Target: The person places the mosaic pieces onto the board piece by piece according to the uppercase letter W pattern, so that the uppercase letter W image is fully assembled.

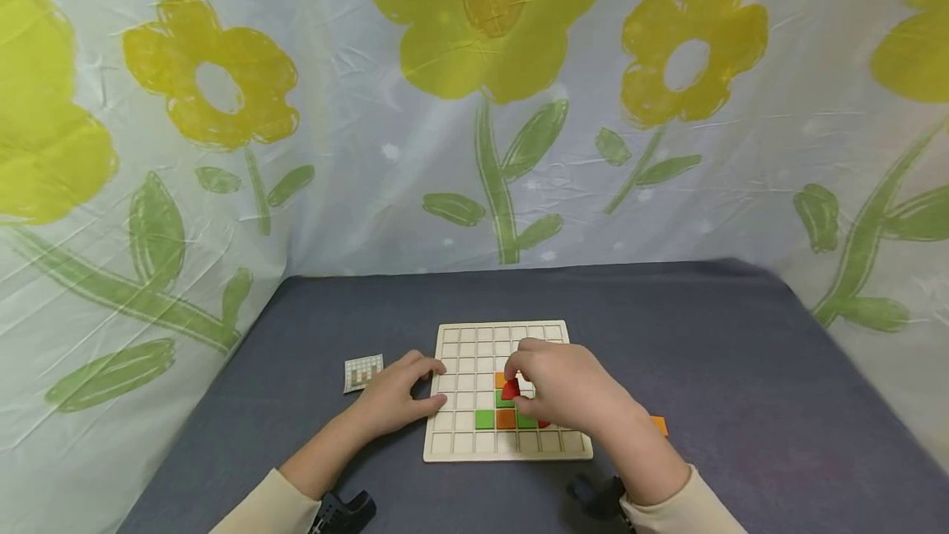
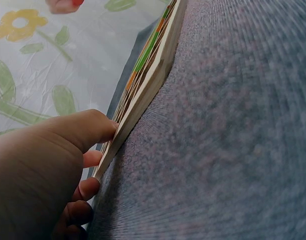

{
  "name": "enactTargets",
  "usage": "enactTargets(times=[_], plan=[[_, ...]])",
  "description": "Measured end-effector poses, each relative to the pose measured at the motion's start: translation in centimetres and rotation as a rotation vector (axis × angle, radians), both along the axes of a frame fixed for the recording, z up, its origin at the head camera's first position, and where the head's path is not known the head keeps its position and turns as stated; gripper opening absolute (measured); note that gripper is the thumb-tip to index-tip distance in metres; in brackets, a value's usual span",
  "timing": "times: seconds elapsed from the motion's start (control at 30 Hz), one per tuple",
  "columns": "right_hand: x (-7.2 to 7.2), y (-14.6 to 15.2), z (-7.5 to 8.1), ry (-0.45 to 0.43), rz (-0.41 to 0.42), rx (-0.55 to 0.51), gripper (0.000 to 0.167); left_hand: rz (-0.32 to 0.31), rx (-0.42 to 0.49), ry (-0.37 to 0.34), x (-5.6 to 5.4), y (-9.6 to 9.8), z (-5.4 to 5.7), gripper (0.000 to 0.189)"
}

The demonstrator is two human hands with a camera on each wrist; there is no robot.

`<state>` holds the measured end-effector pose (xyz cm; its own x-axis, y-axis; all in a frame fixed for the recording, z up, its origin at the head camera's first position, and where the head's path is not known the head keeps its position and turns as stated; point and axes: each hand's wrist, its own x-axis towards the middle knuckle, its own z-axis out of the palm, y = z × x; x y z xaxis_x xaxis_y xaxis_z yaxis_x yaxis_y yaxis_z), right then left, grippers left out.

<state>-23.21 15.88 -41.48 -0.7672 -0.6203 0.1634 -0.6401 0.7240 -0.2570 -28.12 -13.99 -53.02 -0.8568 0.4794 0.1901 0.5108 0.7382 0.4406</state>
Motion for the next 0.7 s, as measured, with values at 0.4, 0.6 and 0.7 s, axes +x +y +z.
enactTargets(times=[0.4, 0.6, 0.7], plan=[[-0.7, -2.7, -1.0, -0.069, 0.013, -0.018, 0.014, 0.016, -0.017, 0.005, 0.1, 0.1, 0.1, 0.034], [-0.8, -2.8, -1.3, -0.084, 0.005, -0.066, 0.015, 0.021, -0.018, 0.004, 0.1, 0.3, 0.3, 0.034], [-0.8, -2.8, -1.4, -0.082, 0.002, -0.083, 0.015, 0.024, -0.015, 0.001, 0.1, 0.2, 0.4, 0.034]])
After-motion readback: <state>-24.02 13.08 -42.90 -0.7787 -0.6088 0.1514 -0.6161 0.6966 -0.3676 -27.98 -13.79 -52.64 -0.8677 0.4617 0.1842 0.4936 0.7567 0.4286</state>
